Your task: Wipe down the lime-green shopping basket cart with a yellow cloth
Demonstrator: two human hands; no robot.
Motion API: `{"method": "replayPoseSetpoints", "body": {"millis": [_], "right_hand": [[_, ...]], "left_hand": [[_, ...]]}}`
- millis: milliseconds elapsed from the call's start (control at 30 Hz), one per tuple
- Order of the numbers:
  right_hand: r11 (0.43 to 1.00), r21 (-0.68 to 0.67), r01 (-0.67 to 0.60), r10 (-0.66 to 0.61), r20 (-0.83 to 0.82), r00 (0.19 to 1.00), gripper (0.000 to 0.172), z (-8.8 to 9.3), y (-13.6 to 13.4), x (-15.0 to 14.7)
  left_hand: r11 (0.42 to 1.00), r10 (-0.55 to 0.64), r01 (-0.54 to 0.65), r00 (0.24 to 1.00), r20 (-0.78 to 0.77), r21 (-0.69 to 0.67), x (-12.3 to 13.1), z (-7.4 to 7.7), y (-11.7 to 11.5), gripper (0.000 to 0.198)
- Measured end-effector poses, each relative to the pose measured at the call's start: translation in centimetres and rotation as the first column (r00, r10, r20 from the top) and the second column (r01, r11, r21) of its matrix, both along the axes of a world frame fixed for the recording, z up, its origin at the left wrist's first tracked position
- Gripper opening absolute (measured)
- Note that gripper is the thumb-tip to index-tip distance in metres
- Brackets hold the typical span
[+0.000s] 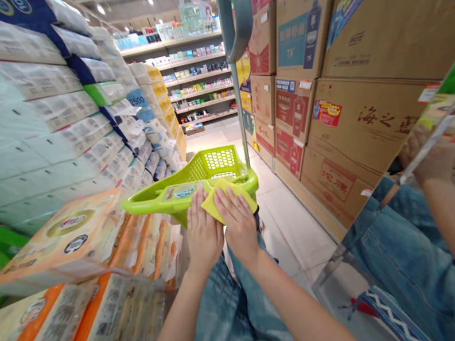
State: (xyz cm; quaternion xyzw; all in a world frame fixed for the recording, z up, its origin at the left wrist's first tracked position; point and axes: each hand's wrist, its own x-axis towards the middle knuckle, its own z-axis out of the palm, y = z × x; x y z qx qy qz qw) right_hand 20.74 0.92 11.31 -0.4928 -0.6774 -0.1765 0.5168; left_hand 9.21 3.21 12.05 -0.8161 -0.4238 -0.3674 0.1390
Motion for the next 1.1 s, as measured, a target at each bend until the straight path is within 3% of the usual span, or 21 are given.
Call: {"method": "replayPoseSetpoints", "body": {"millis": [100,167,267,333,433,533,633,767,867,967,1033,1100], "right_hand": [[1.0,0.021,-0.006,0.006,-0.031,0.999,0.077,-0.1,0.4,2.2],[0.999,0.029,0.023,-0.017,-0.17,0.985,0.08,0.0,0.9,4.2],[0.999,-0.006,0.049,-0.047,-0.457,0.888,0.078,0.5,1.8,6.5],[0.999,-0.026,0.029,-0.038,-0.562,0.826,0.076,0.9,2.1,6.8],[1.0,0.005,0.012,-0.008,-0.507,0.862,0.079,0.9,1.6,5.3],[0.999,0.049,0.023,-0.008,-0.289,0.957,0.078,0.5,0.7,2.2],[0.999,0.052,0.009,-0.003,-0.11,0.994,0.069,0.2,0.2,-0.2],[0.998,0.057,-0.033,0.034,-0.025,0.999,0.066,-0.1,0.1,0.3],[0.997,0.069,-0.014,0.021,-0.102,0.995,0.075,-0.1,0.6,3.1],[0.997,0.048,0.052,-0.032,-0.347,0.937,0.08,0.3,1.5,5.7],[0.998,0.024,0.065,-0.047,-0.448,0.893,0.081,0.7,1.9,6.3],[0.997,0.02,0.069,-0.054,-0.428,0.902,0.082,1.1,1.9,5.7]], "left_hand": [[1.0,0.015,-0.015,1.0,-0.012,0.001,0.0,0.1,0.0,0.066],[1.0,0.018,-0.018,1.0,-0.01,-0.001,0.1,0.1,0.0,0.066],[1.0,0.014,-0.014,1.0,0.001,-0.003,0.2,0.1,0.0,0.066],[1.0,0.019,-0.019,1.0,0.008,0.001,0.3,0.1,-0.1,0.065],[1.0,0.022,-0.022,1.0,0.009,0.004,0.3,0.1,-0.1,0.065],[1.0,0.014,-0.014,1.0,0.013,0.007,0.1,0.1,-0.1,0.066],[1.0,0.0,0.0,1.0,0.009,0.01,-0.1,0.1,-0.1,0.064],[1.0,0.004,-0.004,1.0,-0.014,0.009,-0.3,0.2,-0.2,0.065],[1.0,0.015,-0.015,0.999,-0.029,0.002,-0.2,0.4,-0.2,0.066],[1.0,0.023,-0.022,0.999,-0.028,0.002,0.0,0.4,-0.2,0.067],[1.0,0.029,-0.029,0.999,-0.027,0.006,0.1,0.4,-0.2,0.067],[0.999,0.035,-0.035,0.999,-0.026,0.011,0.2,0.3,-0.2,0.067]]}}
